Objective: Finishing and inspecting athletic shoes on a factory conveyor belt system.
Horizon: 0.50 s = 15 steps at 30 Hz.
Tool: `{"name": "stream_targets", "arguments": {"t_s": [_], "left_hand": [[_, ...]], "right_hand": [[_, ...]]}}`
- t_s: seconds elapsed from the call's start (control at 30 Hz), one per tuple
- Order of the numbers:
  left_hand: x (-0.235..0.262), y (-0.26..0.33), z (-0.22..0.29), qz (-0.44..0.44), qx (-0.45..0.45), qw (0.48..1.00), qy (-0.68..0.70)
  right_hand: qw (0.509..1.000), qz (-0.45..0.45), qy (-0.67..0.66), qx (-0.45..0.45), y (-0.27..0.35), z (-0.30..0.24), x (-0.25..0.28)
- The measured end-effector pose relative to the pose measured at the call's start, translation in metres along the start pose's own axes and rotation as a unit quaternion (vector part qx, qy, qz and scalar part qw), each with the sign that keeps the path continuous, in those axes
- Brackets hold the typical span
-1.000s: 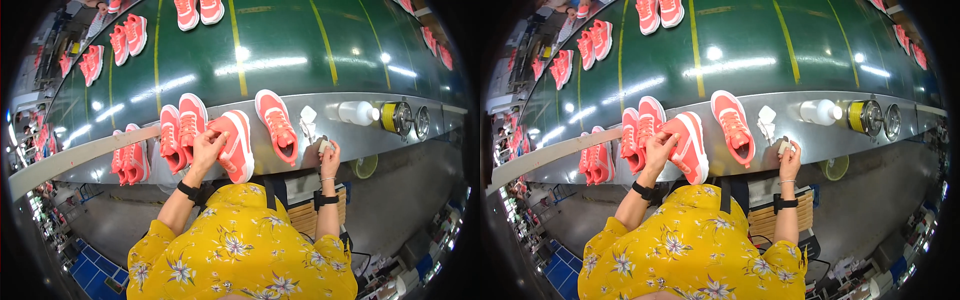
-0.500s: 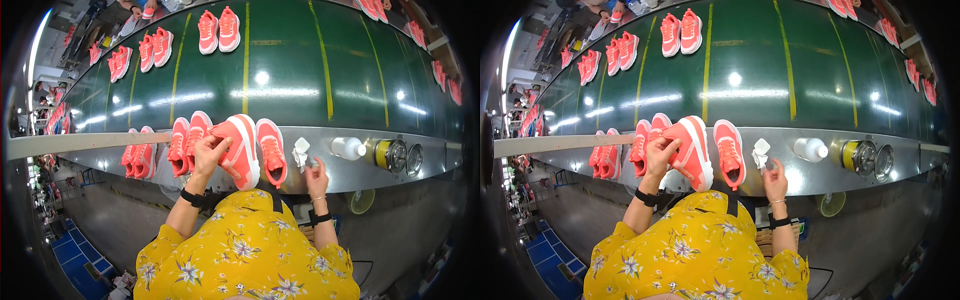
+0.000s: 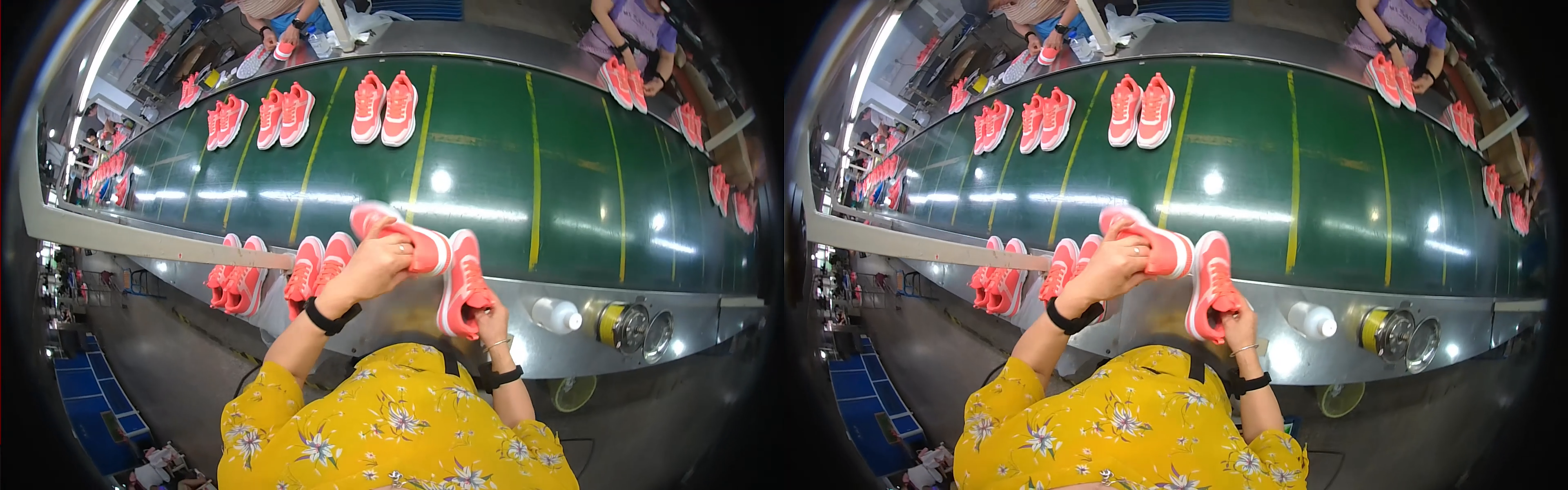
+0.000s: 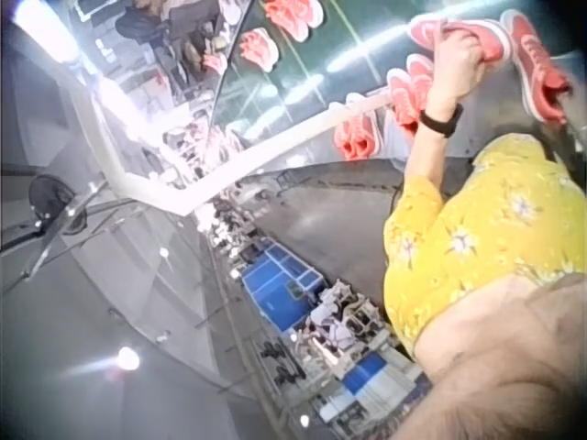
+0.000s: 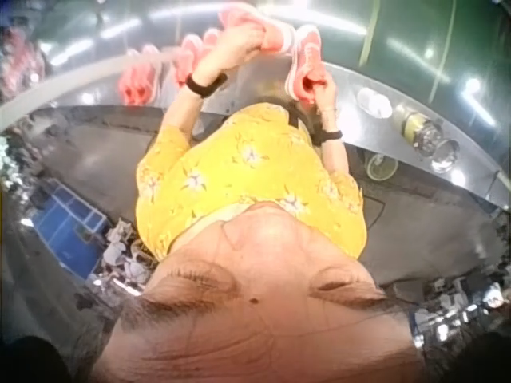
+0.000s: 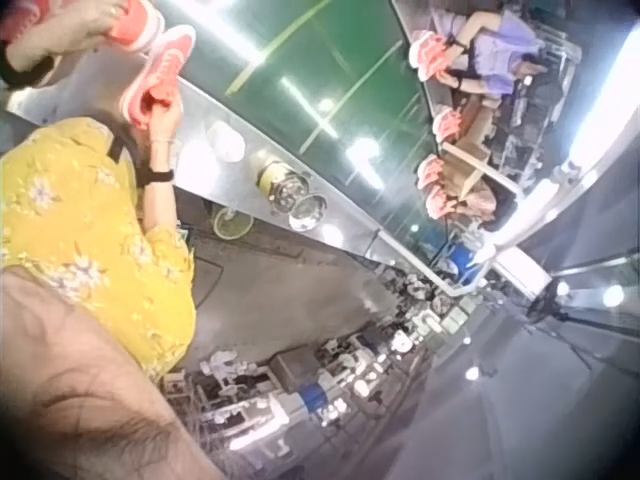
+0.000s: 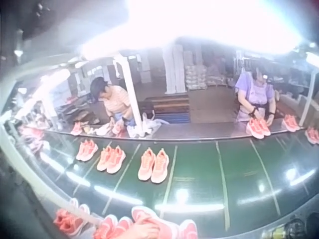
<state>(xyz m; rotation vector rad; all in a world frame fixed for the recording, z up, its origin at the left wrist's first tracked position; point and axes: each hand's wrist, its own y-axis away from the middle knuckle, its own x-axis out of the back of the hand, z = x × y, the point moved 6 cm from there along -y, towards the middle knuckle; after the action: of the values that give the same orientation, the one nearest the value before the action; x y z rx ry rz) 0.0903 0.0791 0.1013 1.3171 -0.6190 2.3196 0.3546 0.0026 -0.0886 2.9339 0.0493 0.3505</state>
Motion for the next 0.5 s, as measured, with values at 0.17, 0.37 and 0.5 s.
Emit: {"name": "stream_targets", "arguments": {"t_s": [0.17, 0.37, 0.5], "left_hand": [[-0.028, -0.054, -0.031, -0.027, -0.121, 0.978, -0.166], [-0.158, -0.09, -0.118, -0.219, -0.061, 0.959, -0.169], [-0.152, -0.09, -0.112, -0.062, -0.013, 0.998, -0.001]], "right_hand": [[0.987, 0.137, 0.069, 0.051, -0.084, -0.058, 0.025], [0.985, 0.11, 0.127, -0.025, -0.178, 0.005, 0.004], [0.985, 0.168, -0.002, -0.036, -0.165, 0.005, -0.005]]}}
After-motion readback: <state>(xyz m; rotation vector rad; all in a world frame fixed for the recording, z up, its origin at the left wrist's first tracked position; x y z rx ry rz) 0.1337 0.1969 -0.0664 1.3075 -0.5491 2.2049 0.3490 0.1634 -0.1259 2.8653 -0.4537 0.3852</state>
